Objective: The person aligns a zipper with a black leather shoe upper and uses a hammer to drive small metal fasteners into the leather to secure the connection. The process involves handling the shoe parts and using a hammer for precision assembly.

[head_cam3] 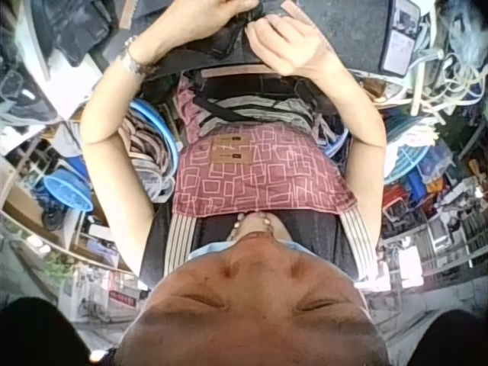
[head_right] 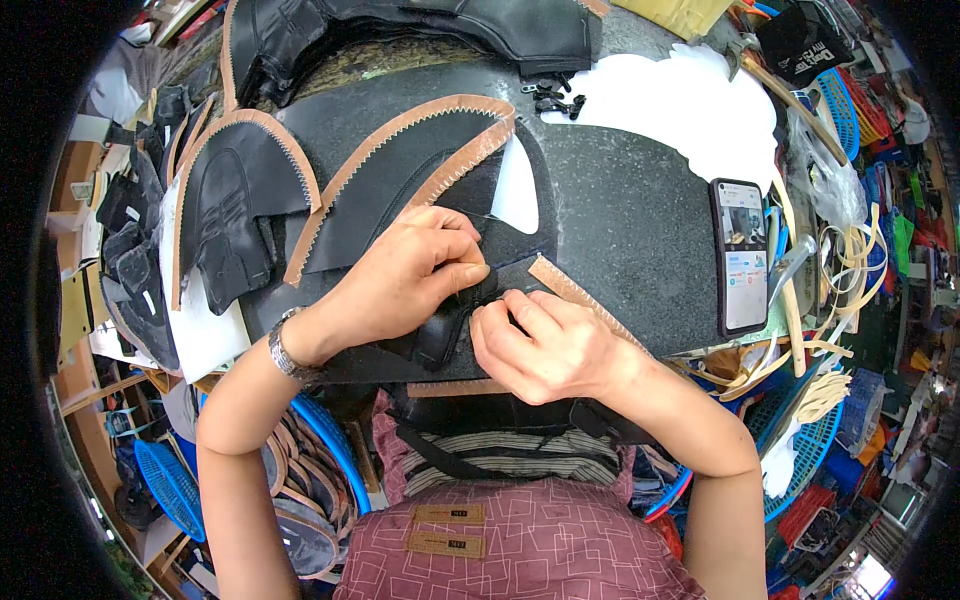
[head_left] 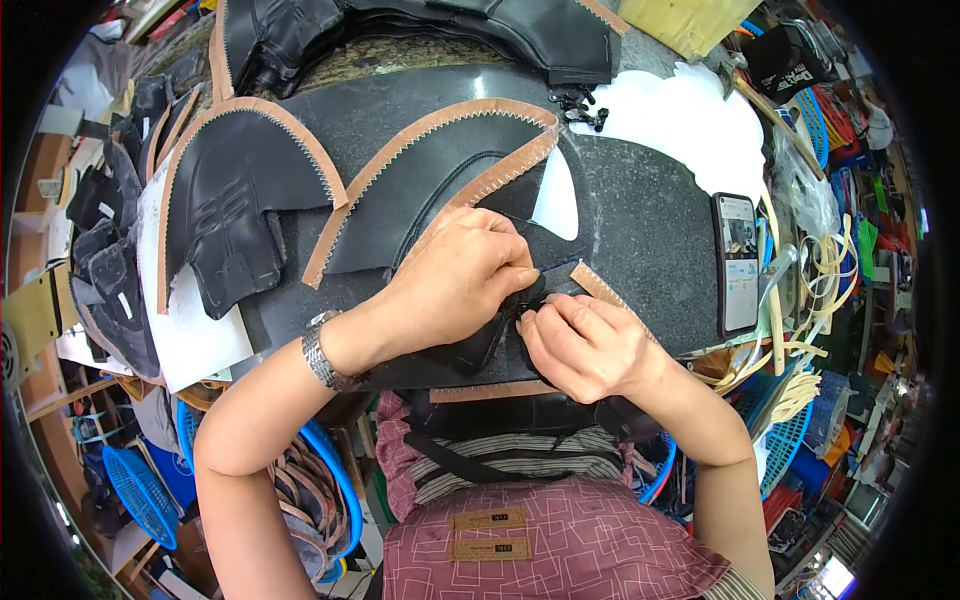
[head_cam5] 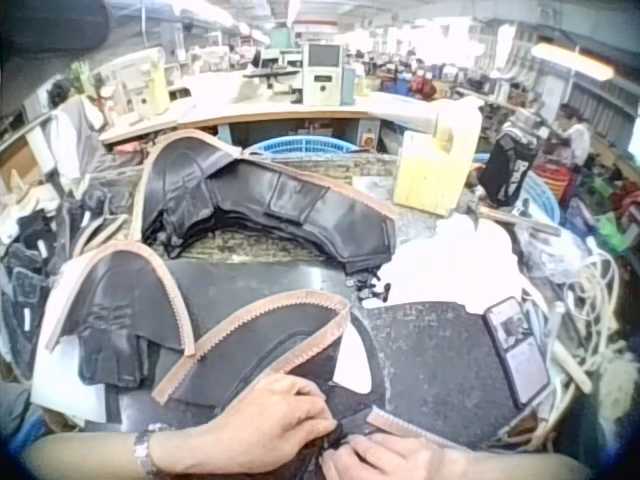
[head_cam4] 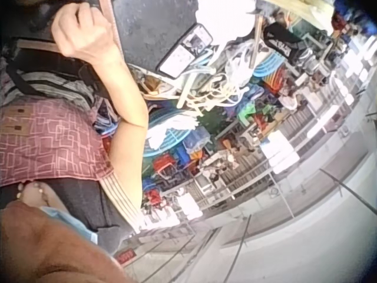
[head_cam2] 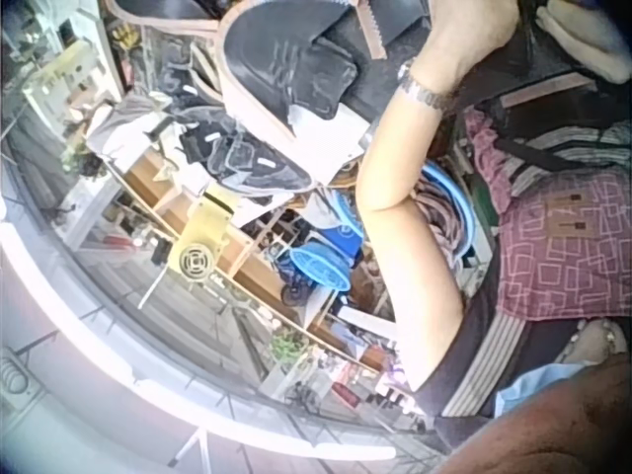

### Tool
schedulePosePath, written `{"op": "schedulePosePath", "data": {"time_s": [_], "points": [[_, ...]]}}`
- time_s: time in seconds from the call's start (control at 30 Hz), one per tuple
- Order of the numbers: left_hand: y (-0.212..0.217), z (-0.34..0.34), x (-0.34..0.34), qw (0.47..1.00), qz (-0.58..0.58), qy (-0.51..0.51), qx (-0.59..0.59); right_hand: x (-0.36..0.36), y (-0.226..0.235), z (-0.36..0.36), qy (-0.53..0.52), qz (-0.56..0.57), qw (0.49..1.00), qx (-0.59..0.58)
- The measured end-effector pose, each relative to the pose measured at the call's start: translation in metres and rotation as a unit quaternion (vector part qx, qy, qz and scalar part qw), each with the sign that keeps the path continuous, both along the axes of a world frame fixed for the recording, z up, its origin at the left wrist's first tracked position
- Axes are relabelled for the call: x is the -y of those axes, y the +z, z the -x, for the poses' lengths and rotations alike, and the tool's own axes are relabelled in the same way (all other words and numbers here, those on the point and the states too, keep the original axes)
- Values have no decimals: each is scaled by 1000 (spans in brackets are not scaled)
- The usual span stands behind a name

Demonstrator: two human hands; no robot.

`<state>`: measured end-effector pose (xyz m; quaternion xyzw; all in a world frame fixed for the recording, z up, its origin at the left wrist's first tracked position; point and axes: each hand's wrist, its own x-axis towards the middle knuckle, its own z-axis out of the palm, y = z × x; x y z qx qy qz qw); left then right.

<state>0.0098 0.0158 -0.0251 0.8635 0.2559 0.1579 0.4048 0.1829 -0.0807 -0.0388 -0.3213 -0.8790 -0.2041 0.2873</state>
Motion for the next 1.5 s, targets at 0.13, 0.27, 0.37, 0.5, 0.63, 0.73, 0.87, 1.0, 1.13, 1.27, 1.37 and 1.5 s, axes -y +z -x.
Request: {"op": "schedulePosePath", "data": {"time_s": [0.13, 0.27, 0.37, 0.5, 0.63, 0.73, 0.87, 1.0, 1.13, 1.27, 1.37, 1.5], "points": [[5, 1, -4, 999, 32, -17, -2, 0, 2, -1, -3, 13, 1000, 3], [11, 1, -3, 999, 46, -17, -12, -1, 3, -2, -17, 16, 1000, 4], [2, 1, 0, 1000, -20, 7, 5, -1, 4, -2, -27, 27, 999, 7], [4, -2, 0, 997, -79, -12, 2, 0, 2, -4, -32, 42, 999, 5], [8, -1, -3, 996, -81, -30, -12, -1, 2, -3, -27, 38, 999, 1], [6, 1, -2, 998, -58, -21, -8, 0, 1, -2, -12, 30, 999, -4], [2, 2, 2, 999, -45, -15, -7, 0, 0, 1, 29, 16, 999, -6], [1, 4, 1, 1000, -27, -13, -7, 1, -1, 2, 33, 15, 999, -5], [2, 3, 0, 1000, -20, -19, -13, 1, -2, 2, 22, 8, 1000, -9], [2, 4, 0, 1000, -18, -23, -4, 0, -3, 1, 22, 8, 1000, -16], [3, 4, -1, 1000, -11, -24, 0, 0, -1, 1, -2, 18, 999, -32], [3, 3, -3, 999, -16, -29, -3, 1, 2, 0, -34, 36, 998, -30]]}}
